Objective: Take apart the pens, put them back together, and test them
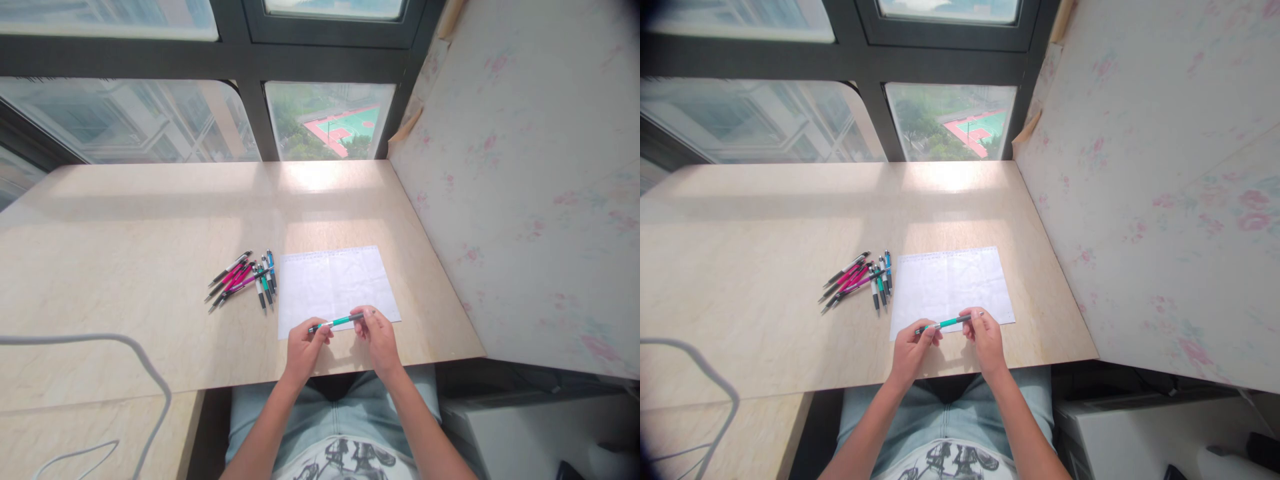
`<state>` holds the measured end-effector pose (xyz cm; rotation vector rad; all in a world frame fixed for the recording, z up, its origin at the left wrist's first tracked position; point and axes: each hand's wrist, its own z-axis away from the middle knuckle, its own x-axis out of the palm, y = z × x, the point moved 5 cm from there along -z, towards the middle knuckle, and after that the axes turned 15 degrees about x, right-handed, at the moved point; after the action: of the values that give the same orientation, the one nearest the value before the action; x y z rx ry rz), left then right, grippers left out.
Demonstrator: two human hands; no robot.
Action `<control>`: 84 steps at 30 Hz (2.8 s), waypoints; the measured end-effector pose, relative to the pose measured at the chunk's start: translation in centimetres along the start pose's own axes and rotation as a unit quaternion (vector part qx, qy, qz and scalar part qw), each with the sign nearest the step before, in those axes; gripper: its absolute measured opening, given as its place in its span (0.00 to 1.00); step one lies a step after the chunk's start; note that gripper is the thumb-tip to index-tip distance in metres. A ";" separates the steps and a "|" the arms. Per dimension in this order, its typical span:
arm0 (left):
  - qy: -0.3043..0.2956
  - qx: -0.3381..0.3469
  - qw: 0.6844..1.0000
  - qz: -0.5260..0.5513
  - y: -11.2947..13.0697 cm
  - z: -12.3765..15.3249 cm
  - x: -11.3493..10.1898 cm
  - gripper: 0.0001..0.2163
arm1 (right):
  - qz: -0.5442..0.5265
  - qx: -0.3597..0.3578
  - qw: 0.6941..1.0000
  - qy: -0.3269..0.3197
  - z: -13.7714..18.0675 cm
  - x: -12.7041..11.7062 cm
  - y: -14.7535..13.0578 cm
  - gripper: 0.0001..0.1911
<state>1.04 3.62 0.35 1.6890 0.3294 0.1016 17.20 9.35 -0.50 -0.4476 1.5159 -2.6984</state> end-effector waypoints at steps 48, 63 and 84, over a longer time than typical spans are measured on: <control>0.093 -0.073 0.983 0.144 -0.4 -0.4 -0.8 0.11 | 0.072 0.000 0.996 -0.049 0.4 -0.1 -1.4 0.16; 0.078 -0.060 0.974 0.205 0.6 -0.4 0.2 0.16 | 0.138 -0.029 0.990 -0.003 0.3 -0.4 -2.3 0.16; 0.085 -0.062 0.965 0.240 0.7 -0.5 1.2 0.15 | 0.150 -0.049 0.987 -0.021 0.5 -0.4 -2.6 0.12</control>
<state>2.18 4.32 0.95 1.6082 0.0312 0.6164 18.03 10.36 1.79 -0.2520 1.5671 -2.3806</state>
